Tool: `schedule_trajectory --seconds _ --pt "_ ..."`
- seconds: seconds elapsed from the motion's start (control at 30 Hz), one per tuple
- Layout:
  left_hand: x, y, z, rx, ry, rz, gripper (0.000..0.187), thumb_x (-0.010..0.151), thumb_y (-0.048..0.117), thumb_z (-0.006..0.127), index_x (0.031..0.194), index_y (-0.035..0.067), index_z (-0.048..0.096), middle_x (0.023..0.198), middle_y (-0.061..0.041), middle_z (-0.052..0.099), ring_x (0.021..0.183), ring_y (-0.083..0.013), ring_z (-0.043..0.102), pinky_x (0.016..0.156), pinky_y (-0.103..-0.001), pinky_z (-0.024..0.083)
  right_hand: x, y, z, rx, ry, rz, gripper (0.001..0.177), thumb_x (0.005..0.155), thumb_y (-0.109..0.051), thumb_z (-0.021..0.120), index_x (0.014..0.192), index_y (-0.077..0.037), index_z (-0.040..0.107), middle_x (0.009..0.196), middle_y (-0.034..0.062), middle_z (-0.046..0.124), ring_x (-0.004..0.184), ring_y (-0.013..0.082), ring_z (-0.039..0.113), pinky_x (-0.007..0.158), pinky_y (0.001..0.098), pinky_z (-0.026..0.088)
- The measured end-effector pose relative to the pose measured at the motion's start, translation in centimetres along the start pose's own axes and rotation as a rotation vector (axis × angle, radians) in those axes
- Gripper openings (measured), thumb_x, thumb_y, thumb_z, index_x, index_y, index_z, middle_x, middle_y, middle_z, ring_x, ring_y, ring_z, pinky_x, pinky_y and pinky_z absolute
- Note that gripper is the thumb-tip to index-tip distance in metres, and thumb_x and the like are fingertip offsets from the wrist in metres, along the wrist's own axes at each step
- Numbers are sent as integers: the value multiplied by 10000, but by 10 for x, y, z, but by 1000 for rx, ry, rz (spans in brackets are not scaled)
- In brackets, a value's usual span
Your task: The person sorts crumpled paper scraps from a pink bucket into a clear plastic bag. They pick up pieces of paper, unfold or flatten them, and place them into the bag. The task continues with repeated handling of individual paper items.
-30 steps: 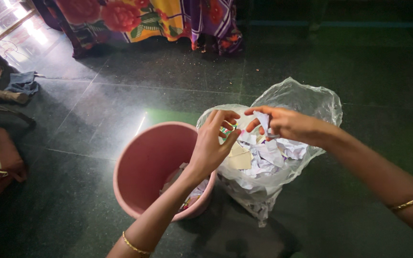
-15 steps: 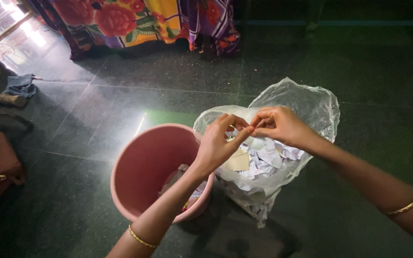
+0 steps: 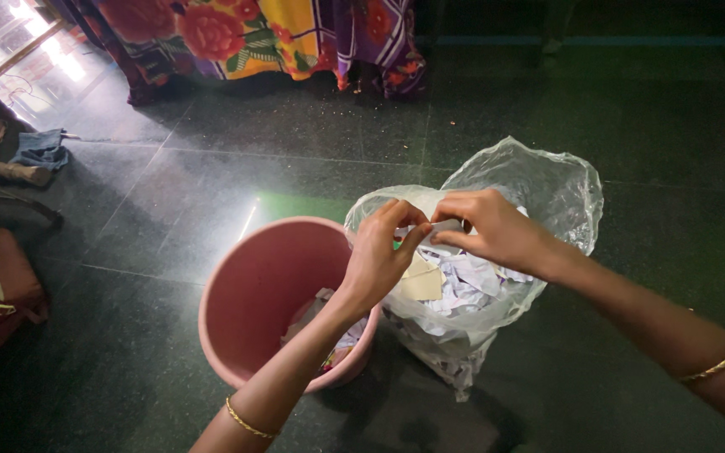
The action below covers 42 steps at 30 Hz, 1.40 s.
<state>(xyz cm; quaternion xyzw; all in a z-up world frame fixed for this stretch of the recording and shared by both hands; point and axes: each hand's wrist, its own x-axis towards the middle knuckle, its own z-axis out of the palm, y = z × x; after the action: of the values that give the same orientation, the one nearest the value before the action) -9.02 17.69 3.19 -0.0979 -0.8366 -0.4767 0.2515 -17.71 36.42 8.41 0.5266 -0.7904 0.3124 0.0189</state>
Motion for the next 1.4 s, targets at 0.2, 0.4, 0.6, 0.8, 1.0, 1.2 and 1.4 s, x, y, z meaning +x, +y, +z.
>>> schedule_trajectory --seconds 0.2,0.4,0.6,0.8,1.0,1.2,1.4 --pt "3 -22 4 -301 -140 -171 222 974 193 698 1032 -21 702 895 -58 749 858 -101 701 758 -267 561 -4 -10 0 -244 91 -257 185 888 -173 738 833 -21 648 796 84 617 731 260 642 691 410 528" --pt "6 -34 11 -493 -109 -243 256 1035 215 670 988 -35 699 820 -12 654 768 -60 564 686 -243 466 -5 -11 4 -334 210 -406 107 889 -103 710 901 -15 652 860 91 619 804 256 638 727 403 546" --pt "15 -33 10 6 222 -46 165 961 139 702 986 -24 699 868 -111 737 811 -158 710 761 -298 543 -9 -23 8 -472 172 -550 114 854 -70 719 938 -26 655 884 79 632 830 236 652 721 383 548" --pt "10 -27 -3 -26 165 -9 159 946 127 698 1007 -12 744 968 -161 755 898 -261 768 803 -344 597 -4 -37 3 -403 212 -439 177 886 -189 737 950 -45 656 896 78 640 853 260 652 754 397 536" --pt "7 -12 -7 97 110 89 130 986 119 698 1036 52 797 1134 -149 752 1062 -276 705 914 -397 536 8 -10 11 -621 237 -165 298 888 -328 722 1065 -88 714 1104 117 637 1095 300 584 917 468 478" --pt "2 -4 -28 36 63 25 152 835 114 796 985 89 806 1070 -93 684 1005 -229 685 838 -339 544 5 0 10 -524 215 -58 364 838 -233 734 1163 -71 708 1289 162 564 1195 357 541 940 476 491" --pt "-9 -5 -71 25 189 27 140 860 126 793 974 45 786 1011 -81 662 978 -195 658 818 -324 558 17 -17 16 -217 99 38 181 900 -163 709 1058 -75 698 1057 116 664 864 339 720 733 430 561"
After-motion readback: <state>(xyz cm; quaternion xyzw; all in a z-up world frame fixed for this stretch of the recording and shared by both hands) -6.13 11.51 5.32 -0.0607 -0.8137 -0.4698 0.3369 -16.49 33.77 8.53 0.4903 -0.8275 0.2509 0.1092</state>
